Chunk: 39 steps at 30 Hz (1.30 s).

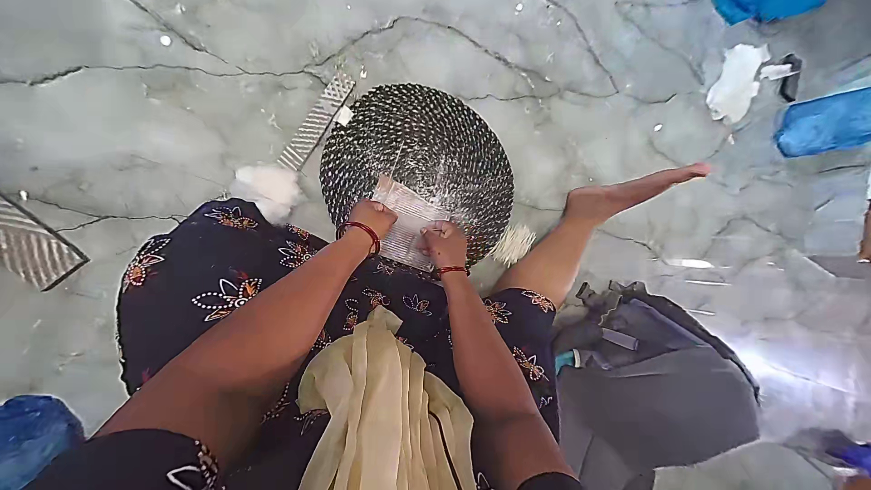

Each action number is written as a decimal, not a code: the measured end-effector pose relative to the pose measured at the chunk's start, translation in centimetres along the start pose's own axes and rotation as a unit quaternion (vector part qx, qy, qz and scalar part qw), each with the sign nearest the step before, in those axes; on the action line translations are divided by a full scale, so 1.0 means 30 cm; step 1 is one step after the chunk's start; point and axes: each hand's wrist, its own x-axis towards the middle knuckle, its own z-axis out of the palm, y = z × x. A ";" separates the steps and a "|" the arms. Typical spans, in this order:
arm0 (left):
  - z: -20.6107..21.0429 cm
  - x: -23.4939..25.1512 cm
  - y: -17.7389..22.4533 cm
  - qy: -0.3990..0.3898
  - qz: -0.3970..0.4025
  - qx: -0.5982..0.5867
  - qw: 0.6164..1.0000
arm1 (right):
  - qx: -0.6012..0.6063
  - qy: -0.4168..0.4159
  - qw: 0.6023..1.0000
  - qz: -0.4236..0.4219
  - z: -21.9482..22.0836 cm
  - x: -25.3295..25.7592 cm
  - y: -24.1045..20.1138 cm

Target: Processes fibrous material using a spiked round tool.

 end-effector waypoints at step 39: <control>-0.004 -0.093 -0.001 0.020 0.046 0.315 0.948 | 0.076 0.091 0.989 -0.085 -0.113 0.028 0.047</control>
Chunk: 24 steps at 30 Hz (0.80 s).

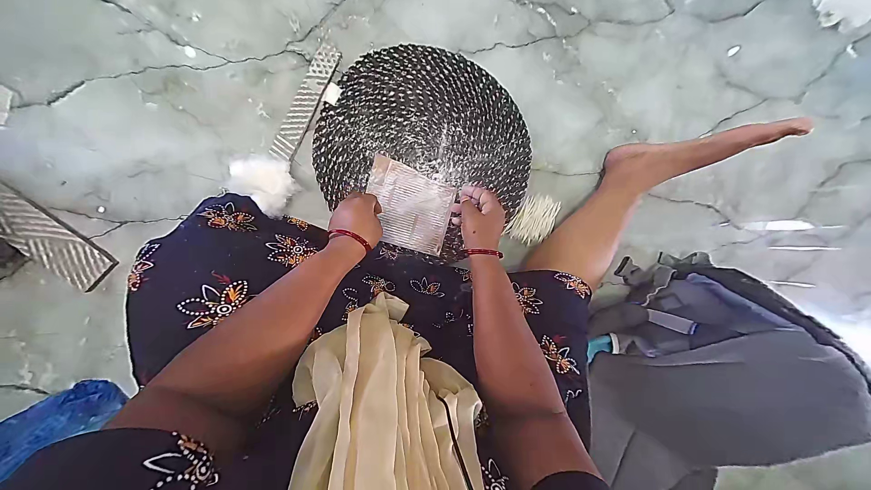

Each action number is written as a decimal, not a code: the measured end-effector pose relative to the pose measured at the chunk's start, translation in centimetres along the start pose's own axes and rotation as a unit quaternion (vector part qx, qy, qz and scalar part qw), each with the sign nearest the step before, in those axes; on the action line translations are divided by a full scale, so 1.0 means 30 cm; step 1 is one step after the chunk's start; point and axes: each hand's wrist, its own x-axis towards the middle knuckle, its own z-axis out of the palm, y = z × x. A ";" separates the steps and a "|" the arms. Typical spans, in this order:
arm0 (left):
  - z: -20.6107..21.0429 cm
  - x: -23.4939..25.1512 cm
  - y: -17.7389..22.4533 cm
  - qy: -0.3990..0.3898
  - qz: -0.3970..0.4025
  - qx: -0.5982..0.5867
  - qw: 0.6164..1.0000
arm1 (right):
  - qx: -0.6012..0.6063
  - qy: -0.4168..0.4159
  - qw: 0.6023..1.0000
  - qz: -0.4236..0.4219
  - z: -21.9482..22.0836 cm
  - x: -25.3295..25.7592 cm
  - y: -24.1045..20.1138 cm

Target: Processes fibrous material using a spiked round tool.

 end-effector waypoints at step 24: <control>0.027 0.035 0.000 0.015 0.018 0.052 0.998 | -0.544 -0.308 0.751 -0.214 0.087 -0.078 -0.047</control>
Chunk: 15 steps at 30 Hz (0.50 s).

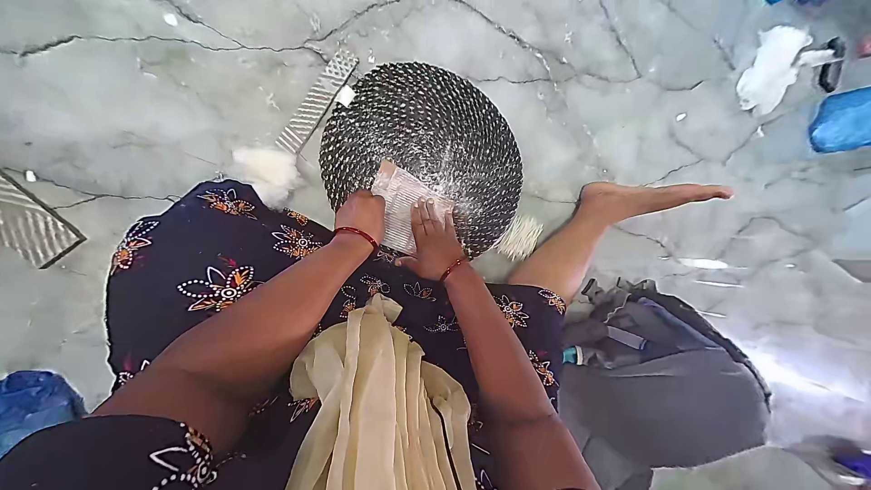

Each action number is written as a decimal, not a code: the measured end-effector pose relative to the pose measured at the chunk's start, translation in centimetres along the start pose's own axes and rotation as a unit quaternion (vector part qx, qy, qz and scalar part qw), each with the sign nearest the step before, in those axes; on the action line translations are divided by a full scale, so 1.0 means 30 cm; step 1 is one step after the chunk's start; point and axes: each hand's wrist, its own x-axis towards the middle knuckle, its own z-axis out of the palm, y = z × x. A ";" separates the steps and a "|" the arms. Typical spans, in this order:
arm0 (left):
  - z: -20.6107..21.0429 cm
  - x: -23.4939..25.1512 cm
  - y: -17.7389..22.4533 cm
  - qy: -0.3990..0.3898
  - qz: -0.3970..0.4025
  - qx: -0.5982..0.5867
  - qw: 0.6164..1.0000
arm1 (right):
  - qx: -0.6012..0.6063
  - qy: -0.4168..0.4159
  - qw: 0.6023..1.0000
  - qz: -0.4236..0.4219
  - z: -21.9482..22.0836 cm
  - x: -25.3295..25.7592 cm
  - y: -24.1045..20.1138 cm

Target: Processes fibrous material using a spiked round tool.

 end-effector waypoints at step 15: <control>0.001 -0.008 -0.026 -0.004 0.026 0.001 1.000 | 0.004 0.068 0.995 0.072 0.119 -0.002 -0.097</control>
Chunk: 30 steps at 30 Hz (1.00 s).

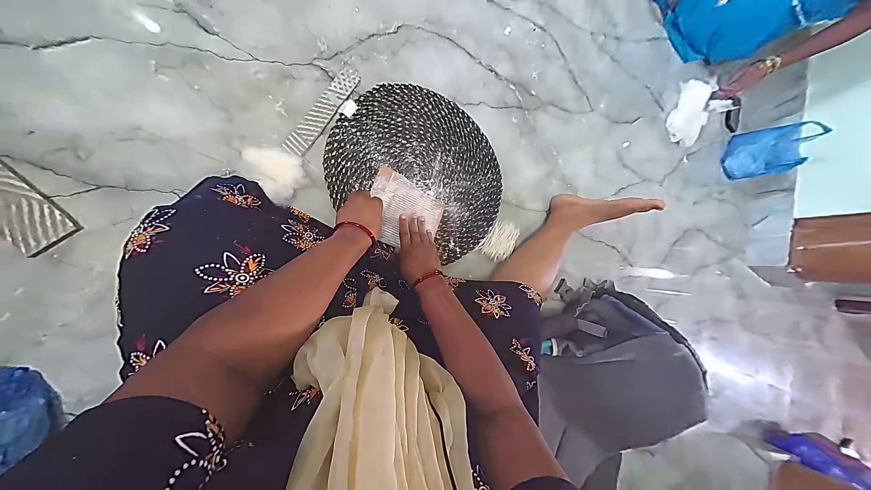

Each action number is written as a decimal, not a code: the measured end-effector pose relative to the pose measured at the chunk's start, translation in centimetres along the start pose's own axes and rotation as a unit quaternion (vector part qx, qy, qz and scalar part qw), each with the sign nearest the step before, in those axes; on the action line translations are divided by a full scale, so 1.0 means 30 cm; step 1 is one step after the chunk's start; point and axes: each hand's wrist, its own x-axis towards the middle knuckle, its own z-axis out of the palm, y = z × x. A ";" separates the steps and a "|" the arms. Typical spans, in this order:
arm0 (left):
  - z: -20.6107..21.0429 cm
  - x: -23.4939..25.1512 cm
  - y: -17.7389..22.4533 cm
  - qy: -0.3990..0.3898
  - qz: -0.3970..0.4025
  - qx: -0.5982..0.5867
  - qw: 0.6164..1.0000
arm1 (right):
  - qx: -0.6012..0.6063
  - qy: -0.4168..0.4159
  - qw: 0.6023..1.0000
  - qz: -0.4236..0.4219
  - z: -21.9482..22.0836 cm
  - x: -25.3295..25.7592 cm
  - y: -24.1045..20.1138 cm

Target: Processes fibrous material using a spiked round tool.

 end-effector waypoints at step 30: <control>-0.053 -0.021 0.010 -0.032 -0.030 0.013 0.999 | -0.002 0.055 0.996 0.065 0.010 -0.012 -0.070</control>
